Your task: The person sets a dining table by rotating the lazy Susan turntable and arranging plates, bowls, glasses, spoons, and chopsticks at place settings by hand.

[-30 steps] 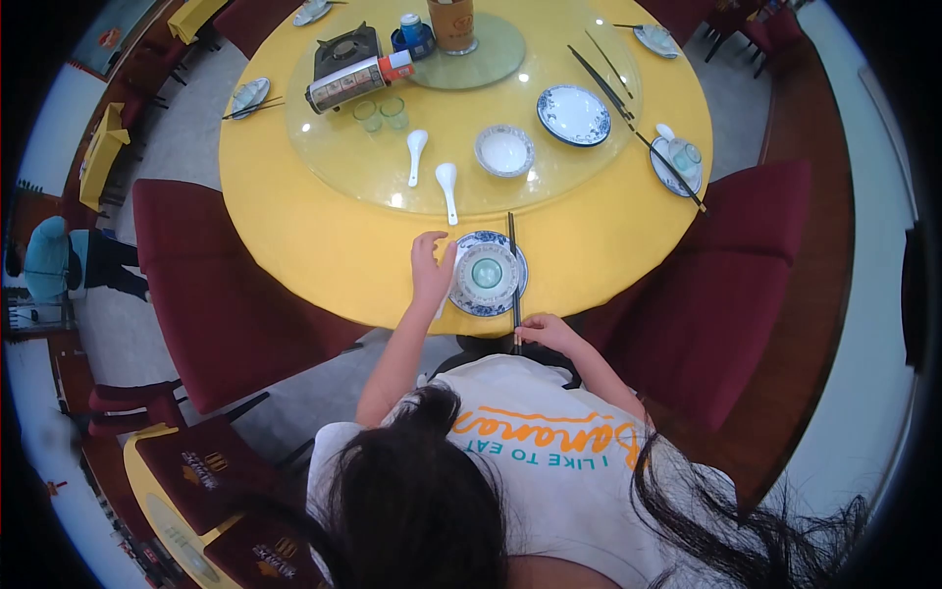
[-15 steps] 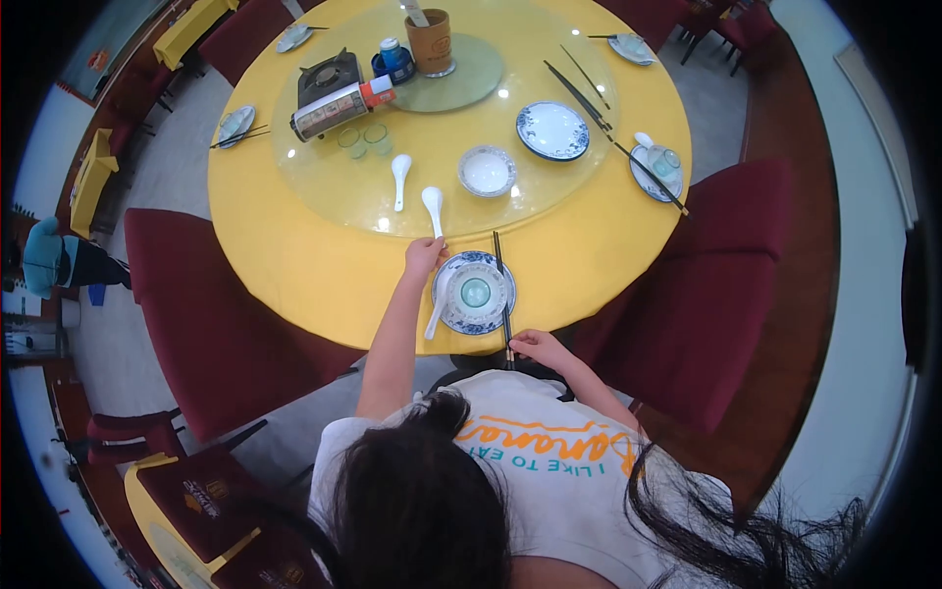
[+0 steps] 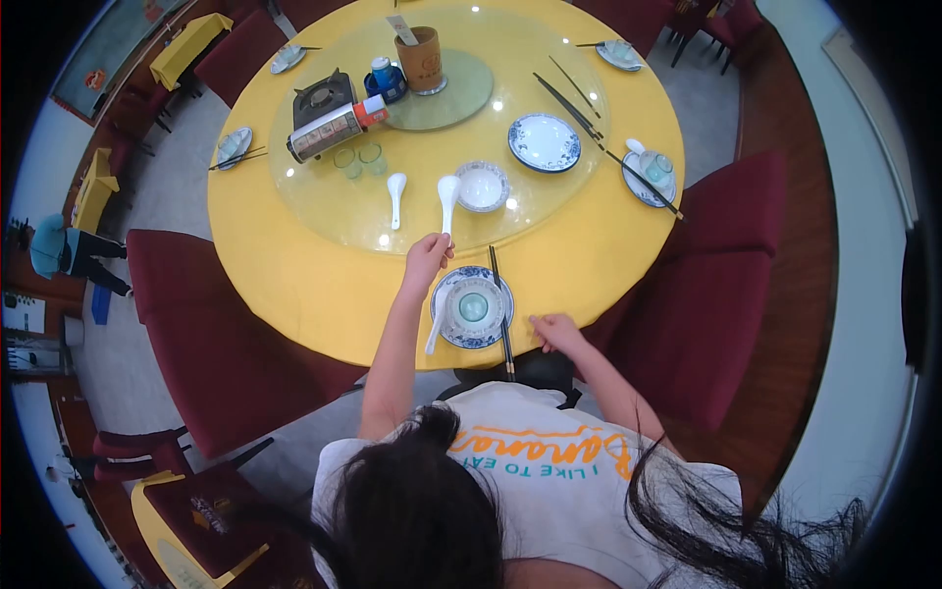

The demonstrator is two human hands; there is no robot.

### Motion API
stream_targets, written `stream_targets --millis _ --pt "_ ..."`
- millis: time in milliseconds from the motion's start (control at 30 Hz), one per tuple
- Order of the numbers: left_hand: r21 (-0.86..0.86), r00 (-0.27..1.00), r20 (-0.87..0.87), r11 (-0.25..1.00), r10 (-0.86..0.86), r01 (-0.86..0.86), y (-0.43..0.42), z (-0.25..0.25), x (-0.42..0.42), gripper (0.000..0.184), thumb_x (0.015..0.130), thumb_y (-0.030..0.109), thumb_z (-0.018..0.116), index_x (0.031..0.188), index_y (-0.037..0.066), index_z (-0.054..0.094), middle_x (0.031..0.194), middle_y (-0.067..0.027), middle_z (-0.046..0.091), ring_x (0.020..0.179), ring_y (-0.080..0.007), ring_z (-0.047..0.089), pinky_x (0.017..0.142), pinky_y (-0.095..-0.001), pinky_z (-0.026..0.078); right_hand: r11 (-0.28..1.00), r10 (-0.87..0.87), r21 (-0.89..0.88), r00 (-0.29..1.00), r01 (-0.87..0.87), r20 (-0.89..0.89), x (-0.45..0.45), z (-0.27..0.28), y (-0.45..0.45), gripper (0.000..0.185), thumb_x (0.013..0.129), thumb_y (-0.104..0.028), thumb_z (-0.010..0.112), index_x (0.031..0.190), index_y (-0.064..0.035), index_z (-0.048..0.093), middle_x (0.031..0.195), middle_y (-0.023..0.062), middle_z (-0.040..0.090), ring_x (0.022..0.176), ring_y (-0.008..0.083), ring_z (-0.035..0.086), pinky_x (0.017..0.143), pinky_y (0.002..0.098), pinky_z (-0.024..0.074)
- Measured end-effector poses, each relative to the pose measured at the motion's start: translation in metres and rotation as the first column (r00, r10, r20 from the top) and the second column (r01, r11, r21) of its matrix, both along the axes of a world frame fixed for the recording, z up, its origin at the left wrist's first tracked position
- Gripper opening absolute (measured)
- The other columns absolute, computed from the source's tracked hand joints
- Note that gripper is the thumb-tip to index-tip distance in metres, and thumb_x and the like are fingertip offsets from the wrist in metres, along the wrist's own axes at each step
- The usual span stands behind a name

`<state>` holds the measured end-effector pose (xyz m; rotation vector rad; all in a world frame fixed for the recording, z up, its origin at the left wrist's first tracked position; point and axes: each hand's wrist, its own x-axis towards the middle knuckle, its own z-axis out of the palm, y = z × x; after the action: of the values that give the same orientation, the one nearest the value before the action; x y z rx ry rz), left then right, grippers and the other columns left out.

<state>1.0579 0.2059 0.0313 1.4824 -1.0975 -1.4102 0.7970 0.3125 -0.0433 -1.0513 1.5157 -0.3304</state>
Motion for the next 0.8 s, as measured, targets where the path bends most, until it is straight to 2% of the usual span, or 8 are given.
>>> stream_targets --millis 67,200,367,467,567,667,767,800 --pt "0.0 0.999 -0.041 1.0 0.017 -0.017 0.008 0.001 0.0 0.025 0.085 0.022 0.048 0.077 0.0 0.056 0.06 -0.0011 0.051 0.049 -0.0054 0.042 0.046 -0.0189 0.033 0.994 -0.047 -0.106 0.997 0.041 -0.054 -0.012 0.0 -0.038 0.042 0.079 -0.039 0.054 0.065 0.0003 0.056 0.051 0.0071 0.053 0.041 0.0129 0.05 0.041 0.0261 0.0422" --pt "-0.016 0.993 -0.08 0.996 0.088 -0.09 0.042 0.0 0.007 0.024 0.085 0.022 0.048 0.076 0.001 0.055 0.06 -0.0002 0.05 0.05 -0.005 0.042 0.046 -0.0185 0.032 0.957 -0.172 -0.224 0.982 0.186 0.08 -0.028 0.03 -0.122 0.04 0.08 -0.038 0.054 0.07 0.0002 0.056 0.056 0.0067 0.053 0.04 0.0132 0.048 0.038 0.0249 0.0385" --pt "-0.044 0.979 -0.02 0.978 0.205 -0.206 0.099 -0.002 0.033 0.024 0.087 0.021 0.045 0.074 0.002 0.052 0.06 -0.0008 0.048 0.05 -0.0059 0.039 0.046 -0.0201 0.031 0.905 -0.404 -0.083 0.904 0.418 0.143 -0.044 0.03 -0.214 0.045 0.079 -0.044 0.052 0.085 -0.0002 0.056 0.068 0.0102 0.058 0.044 0.0149 0.05 0.038 0.0241 0.0381" --pt "-0.038 0.956 0.017 0.956 0.292 -0.291 0.135 -0.013 0.053 0.023 0.087 0.02 0.044 0.075 0.001 0.052 0.059 -0.0012 0.048 0.049 -0.0058 0.039 0.045 -0.0202 0.03 0.872 -0.483 -0.047 0.873 0.486 0.062 -0.048 0.019 -0.253 0.049 0.078 -0.047 0.052 0.092 -0.0002 0.055 0.075 0.0123 0.06 0.046 0.0165 0.052 0.038 0.0254 0.0393" --pt "0.0 0.909 -0.01 0.909 0.416 -0.416 0.167 -0.016 0.059 0.024 0.087 0.02 0.045 0.074 0.002 0.052 0.06 -0.0011 0.048 0.05 -0.0052 0.039 0.045 -0.0191 0.029 0.835 -0.55 -0.013 0.835 0.55 -0.011 -0.039 0.018 -0.276 0.051 0.078 -0.048 0.051 0.093 0.0003 0.055 0.077 0.013 0.061 0.047 0.0173 0.052 0.038 0.0268 0.0408" --pt "0.069 0.862 -0.025 0.861 0.507 -0.504 0.184 -0.022 0.064 0.024 0.087 0.021 0.045 0.073 0.003 0.053 0.06 -0.0004 0.049 0.051 -0.0044 0.039 0.046 -0.0179 0.029 0.841 -0.541 -0.01 0.841 0.541 -0.008 -0.036 0.01 -0.29 0.046 0.08 -0.045 0.05 0.091 -0.001 0.053 0.074 0.0092 0.057 0.047 0.0157 0.049 0.037 0.0249 0.0372" --pt "0.081 0.835 -0.018 0.834 0.549 -0.546 0.19 -0.021 0.063 0.023 0.087 0.021 0.046 0.073 0.003 0.053 0.061 -0.0002 0.049 0.051 -0.0044 0.039 0.047 -0.0182 0.029 0.851 -0.525 -0.009 0.851 0.525 0.004 -0.037 -0.005 -0.301 0.037 0.08 -0.039 0.051 0.084 -0.0026 0.052 0.071 0.0083 0.056 0.05 0.0166 0.052 0.04 0.0261 0.0392" --pt "0.076 0.834 -0.016 0.833 0.551 -0.549 0.19 -0.019 0.062 0.023 0.087 0.021 0.046 0.074 0.003 0.053 0.061 -0.0003 0.05 0.052 -0.0044 0.039 0.047 -0.0184 0.029 0.842 -0.539 0.031 0.84 0.538 0.068 -0.039 -0.01 -0.303 0.033 0.08 -0.036 0.05 0.082 -0.0033 0.052 0.07 0.008 0.056 0.052 0.0168 0.052 0.042 0.0267 0.0401"
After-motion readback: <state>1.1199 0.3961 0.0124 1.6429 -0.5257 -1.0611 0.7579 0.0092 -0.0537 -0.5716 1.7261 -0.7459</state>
